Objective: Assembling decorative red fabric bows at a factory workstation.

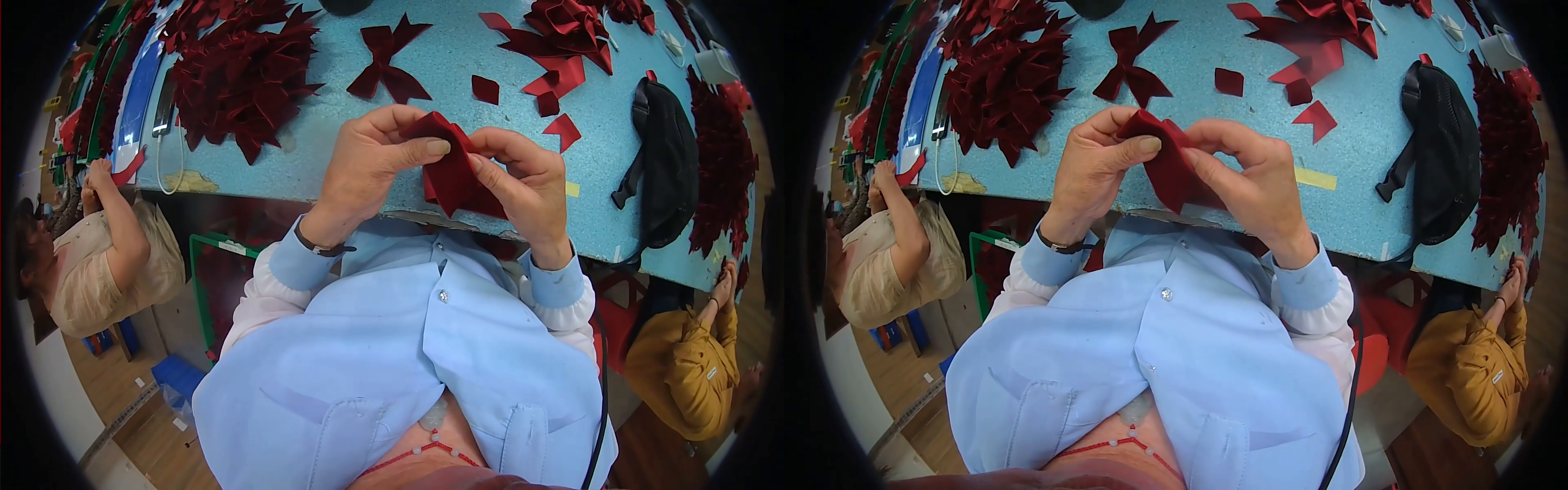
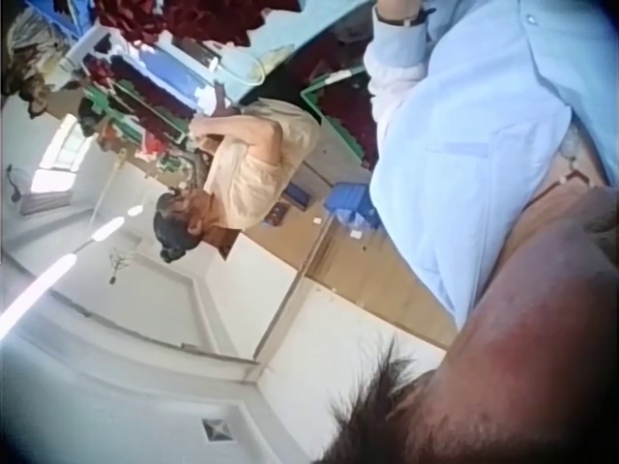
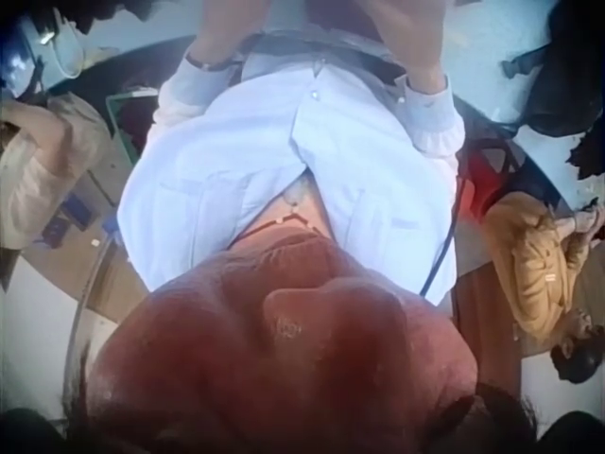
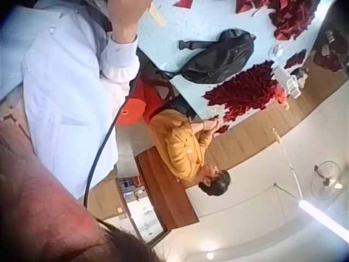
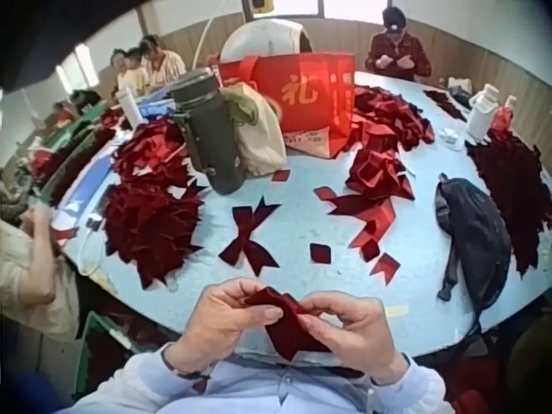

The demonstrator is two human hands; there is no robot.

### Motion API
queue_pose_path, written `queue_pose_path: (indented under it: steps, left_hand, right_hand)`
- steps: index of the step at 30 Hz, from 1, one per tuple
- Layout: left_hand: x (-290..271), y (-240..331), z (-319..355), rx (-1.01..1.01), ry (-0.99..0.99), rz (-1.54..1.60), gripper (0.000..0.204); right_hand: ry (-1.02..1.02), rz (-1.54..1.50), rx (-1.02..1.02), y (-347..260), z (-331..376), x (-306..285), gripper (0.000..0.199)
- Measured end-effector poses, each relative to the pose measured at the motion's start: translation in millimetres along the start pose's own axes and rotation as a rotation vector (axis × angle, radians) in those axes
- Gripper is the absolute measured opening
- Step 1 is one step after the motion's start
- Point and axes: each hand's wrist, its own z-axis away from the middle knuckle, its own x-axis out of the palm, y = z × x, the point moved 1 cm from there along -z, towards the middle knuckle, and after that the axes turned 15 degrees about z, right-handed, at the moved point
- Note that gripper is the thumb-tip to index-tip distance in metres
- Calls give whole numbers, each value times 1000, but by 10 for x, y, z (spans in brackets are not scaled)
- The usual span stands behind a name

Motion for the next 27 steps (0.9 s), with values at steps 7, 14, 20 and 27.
queue_pose_path:
  steps: [7, 14, 20, 27]
  left_hand:
    - [-55, -23, 21, -52, -41, -37, 22]
    - [-3, -88, -18, -126, -45, -6, 20]
    - [43, -138, -42, -169, -43, 5, 19]
    - [71, -164, -81, -165, -35, -56, 18]
  right_hand:
    - [-45, -13, 13, -8, 32, -4, 20]
    - [33, 83, -101, 15, 65, -35, 17]
    - [29, 38, -32, 29, 110, -74, 17]
    - [7, -18, -10, 95, 85, -131, 17]
